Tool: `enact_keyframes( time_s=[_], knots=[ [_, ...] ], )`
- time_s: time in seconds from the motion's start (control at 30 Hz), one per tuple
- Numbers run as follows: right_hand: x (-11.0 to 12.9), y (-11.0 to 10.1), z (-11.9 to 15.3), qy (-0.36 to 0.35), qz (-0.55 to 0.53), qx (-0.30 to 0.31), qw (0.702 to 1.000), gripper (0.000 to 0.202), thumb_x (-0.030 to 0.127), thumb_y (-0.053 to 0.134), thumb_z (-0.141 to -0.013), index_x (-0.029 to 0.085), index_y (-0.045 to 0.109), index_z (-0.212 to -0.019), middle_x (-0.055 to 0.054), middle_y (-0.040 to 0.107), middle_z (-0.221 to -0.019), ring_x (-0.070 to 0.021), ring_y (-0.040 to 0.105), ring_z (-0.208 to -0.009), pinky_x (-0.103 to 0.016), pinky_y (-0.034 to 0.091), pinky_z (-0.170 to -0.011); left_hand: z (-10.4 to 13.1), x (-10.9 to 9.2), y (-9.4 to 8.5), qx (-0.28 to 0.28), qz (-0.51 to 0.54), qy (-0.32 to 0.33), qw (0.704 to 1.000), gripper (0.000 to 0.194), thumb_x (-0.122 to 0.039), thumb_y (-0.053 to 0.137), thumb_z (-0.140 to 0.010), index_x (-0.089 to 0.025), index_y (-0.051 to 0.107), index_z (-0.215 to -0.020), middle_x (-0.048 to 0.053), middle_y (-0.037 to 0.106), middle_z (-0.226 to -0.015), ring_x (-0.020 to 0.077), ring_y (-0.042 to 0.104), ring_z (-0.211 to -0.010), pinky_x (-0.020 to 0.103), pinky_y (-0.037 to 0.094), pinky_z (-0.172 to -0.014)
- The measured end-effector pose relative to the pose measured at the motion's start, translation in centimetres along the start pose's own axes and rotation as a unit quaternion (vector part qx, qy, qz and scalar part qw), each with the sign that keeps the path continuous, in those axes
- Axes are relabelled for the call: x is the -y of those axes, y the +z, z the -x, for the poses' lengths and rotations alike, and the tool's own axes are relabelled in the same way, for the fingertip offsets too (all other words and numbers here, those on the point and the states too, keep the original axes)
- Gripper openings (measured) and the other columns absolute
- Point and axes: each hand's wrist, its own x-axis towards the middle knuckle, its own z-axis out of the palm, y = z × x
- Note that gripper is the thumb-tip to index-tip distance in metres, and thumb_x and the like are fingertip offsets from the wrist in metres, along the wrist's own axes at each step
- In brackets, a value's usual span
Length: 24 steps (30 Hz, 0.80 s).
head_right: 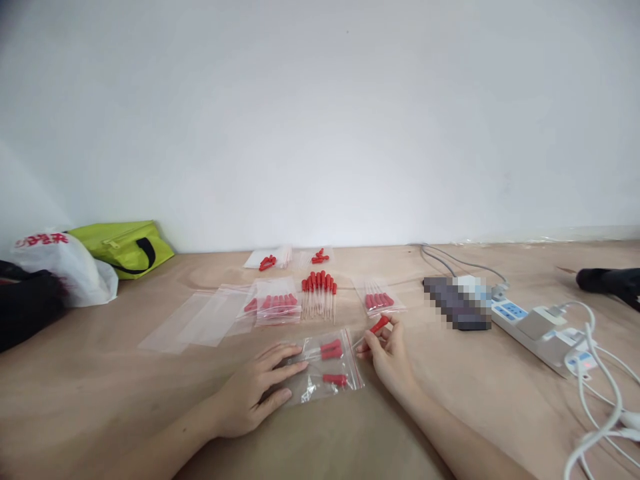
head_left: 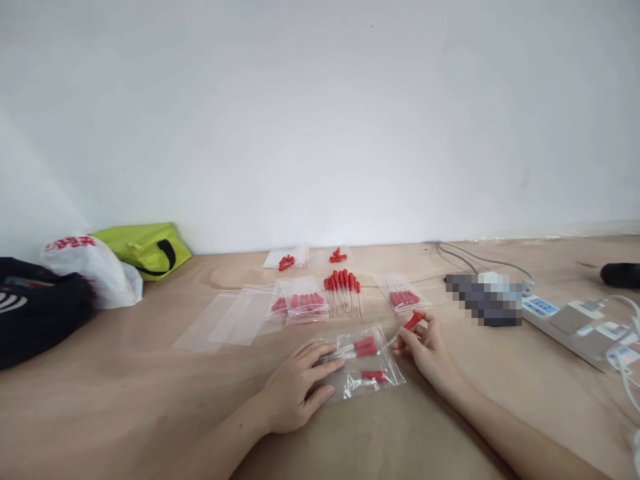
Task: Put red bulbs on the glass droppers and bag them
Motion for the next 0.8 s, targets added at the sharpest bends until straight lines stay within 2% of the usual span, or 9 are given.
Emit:
enact_keyframes(
  time_s=[0.17, 0.3, 0.4, 0.53, 0.67, 0.8],
  knots=[
    [0.05, 0.24, 0.16, 0.03, -0.042, -0.024, 0.998, 0.047, 0.043, 0.065, -0.064, 0.026, 0.03, -0.09, 0.007, 0.056, -0.062, -0.0161, 0.061, -0.057, -0.032, 0.053, -0.056, -0.04, -0.13, -0.14, 0.014, -0.002, -0.012, 1.0, 0.041, -0.024, 0.047, -0.083, -0.027, 0.045, -0.124, 0.005, 0.042, -0.132, 0.0246, 0.036, -0.121, 0.047, 0.027, -0.101],
    [0.09, -0.08, 0.27, 0.07, -0.058, 0.01, 0.996, 0.039, 0.047, 0.061, -0.066, 0.024, 0.037, -0.086, 0.005, 0.057, -0.065, -0.0151, 0.061, -0.059, -0.031, 0.052, -0.058, -0.02, -0.13, -0.14, 0.012, 0.0, -0.009, 1.0, 0.041, -0.023, 0.047, -0.082, -0.026, 0.046, -0.123, 0.006, 0.042, -0.132, 0.0244, 0.036, -0.121, 0.046, 0.027, -0.102],
    [0.07, -0.11, 0.42, 0.065, -0.011, 0.035, 0.997, 0.037, 0.044, 0.067, -0.06, 0.021, 0.044, -0.077, 0.004, 0.055, -0.064, -0.0112, 0.057, -0.054, -0.025, 0.048, -0.052, -0.05, -0.13, -0.15, 0.014, 0.0, -0.008, 1.0, 0.042, -0.023, 0.047, -0.082, -0.025, 0.045, -0.124, 0.006, 0.041, -0.132, 0.0247, 0.036, -0.121, 0.047, 0.027, -0.101],
    [-0.12, 0.13, 0.62, 0.065, 0.067, 0.055, 0.994, 0.037, 0.043, 0.069, -0.055, 0.02, 0.046, -0.073, 0.005, 0.055, -0.059, -0.0078, 0.047, -0.04, -0.02, 0.037, -0.037, -0.07, -0.1, -0.14, 0.013, 0.0, -0.007, 1.0, 0.042, -0.022, 0.046, -0.083, -0.028, 0.043, -0.125, 0.005, 0.041, -0.133, 0.0244, 0.036, -0.121, 0.048, 0.027, -0.101],
    [-0.58, 0.24, 0.56, 0.062, 0.152, 0.118, 0.979, 0.028, 0.041, 0.066, -0.06, 0.018, 0.052, -0.068, 0.004, 0.053, -0.049, -0.0092, 0.046, -0.041, -0.02, 0.034, -0.037, -0.02, 0.02, -0.01, 0.013, -0.004, -0.006, 1.0, 0.041, -0.024, 0.046, -0.084, -0.03, 0.043, -0.125, 0.004, 0.041, -0.133, 0.0244, 0.036, -0.122, 0.047, 0.028, -0.101],
    [-0.49, 0.06, 0.37, -0.002, 0.176, 0.211, 0.961, 0.025, 0.041, 0.06, -0.067, 0.017, 0.063, -0.067, -0.003, 0.063, -0.066, -0.0143, 0.056, -0.06, -0.025, 0.043, -0.054, -0.01, 0.12, 0.06, 0.015, -0.009, -0.007, 1.0, 0.041, -0.023, 0.047, -0.083, -0.028, 0.045, -0.123, 0.005, 0.041, -0.133, 0.0246, 0.036, -0.122, 0.047, 0.027, -0.101]
  ],
)
